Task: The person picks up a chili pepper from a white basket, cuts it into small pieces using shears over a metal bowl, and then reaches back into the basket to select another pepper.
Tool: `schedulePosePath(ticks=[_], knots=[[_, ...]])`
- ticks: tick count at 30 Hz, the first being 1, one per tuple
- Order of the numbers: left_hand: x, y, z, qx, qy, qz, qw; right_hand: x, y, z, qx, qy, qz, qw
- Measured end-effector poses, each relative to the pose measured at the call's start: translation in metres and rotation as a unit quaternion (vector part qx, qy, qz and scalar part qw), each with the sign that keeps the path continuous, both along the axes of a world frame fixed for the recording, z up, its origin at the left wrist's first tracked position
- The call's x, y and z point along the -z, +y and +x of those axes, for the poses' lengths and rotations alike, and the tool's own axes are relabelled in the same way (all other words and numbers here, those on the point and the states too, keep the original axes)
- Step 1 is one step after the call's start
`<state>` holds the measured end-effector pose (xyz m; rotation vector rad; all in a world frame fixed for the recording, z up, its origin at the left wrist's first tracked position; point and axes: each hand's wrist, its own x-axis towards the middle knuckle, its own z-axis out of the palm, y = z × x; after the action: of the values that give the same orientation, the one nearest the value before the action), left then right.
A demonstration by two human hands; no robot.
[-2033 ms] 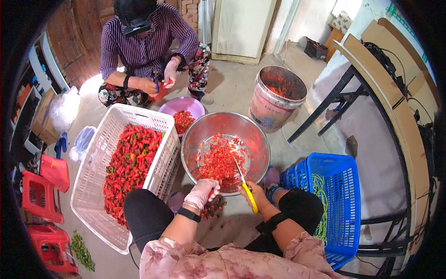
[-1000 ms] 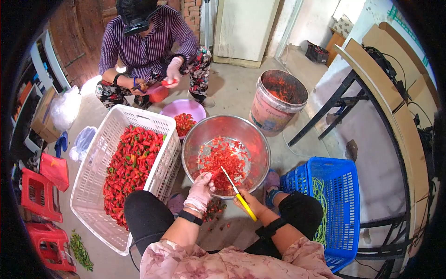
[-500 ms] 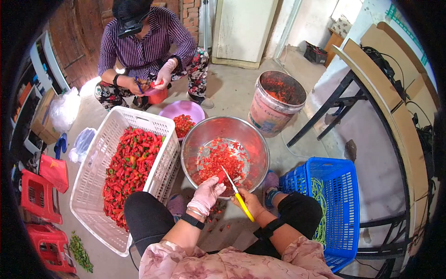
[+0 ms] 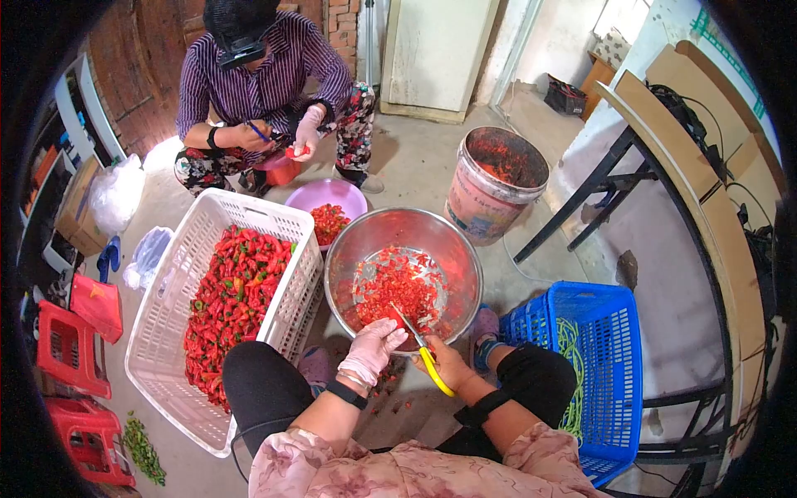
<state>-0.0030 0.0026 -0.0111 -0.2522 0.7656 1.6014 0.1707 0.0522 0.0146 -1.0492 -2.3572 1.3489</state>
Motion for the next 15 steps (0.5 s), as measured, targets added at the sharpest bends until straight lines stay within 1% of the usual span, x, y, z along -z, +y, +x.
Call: schedulePosePath(ticks=[2, 4, 5, 8, 10, 11, 12, 13, 14, 15], knots=[[0.001, 0.000, 0.002, 0.000, -0.007, -0.002, 1.000, -0.004, -0.002, -0.001, 0.038, -0.027, -0.006, 0.999], [0.005, 0.002, 0.001, 0.006, -0.048, -0.008, 0.999, -0.009, -0.004, -0.002, 0.042, -0.038, 0.006, 0.998], [0.006, 0.002, 0.001, 0.006, -0.049, -0.008, 0.999, -0.010, -0.004, -0.003, 0.045, -0.049, 0.017, 0.998], [0.011, 0.002, -0.001, 0.020, -0.064, 0.004, 0.998, 0.000, 0.000, 0.000, 0.038, -0.027, 0.033, 0.998], [0.015, 0.003, -0.002, 0.001, -0.017, -0.019, 1.000, -0.001, 0.004, 0.003, 0.029, -0.026, 0.037, 0.999], [0.012, 0.003, -0.003, 0.000, -0.017, -0.019, 1.000, -0.002, 0.005, 0.003, 0.021, -0.024, 0.042, 0.999], [0.009, 0.002, -0.004, -0.005, 0.007, -0.036, 0.999, 0.004, 0.007, 0.005, 0.020, -0.024, 0.042, 0.999], [0.006, 0.002, -0.004, -0.009, 0.032, -0.053, 0.998, 0.015, 0.010, 0.007, 0.020, -0.023, 0.028, 0.999], [0.006, 0.002, -0.004, -0.009, 0.032, -0.053, 0.998, 0.014, 0.011, 0.006, 0.020, -0.023, 0.014, 0.999], [0.006, 0.002, -0.005, 0.001, 0.063, -0.052, 0.997, 0.012, 0.011, 0.007, 0.020, -0.023, 0.014, 0.999]])
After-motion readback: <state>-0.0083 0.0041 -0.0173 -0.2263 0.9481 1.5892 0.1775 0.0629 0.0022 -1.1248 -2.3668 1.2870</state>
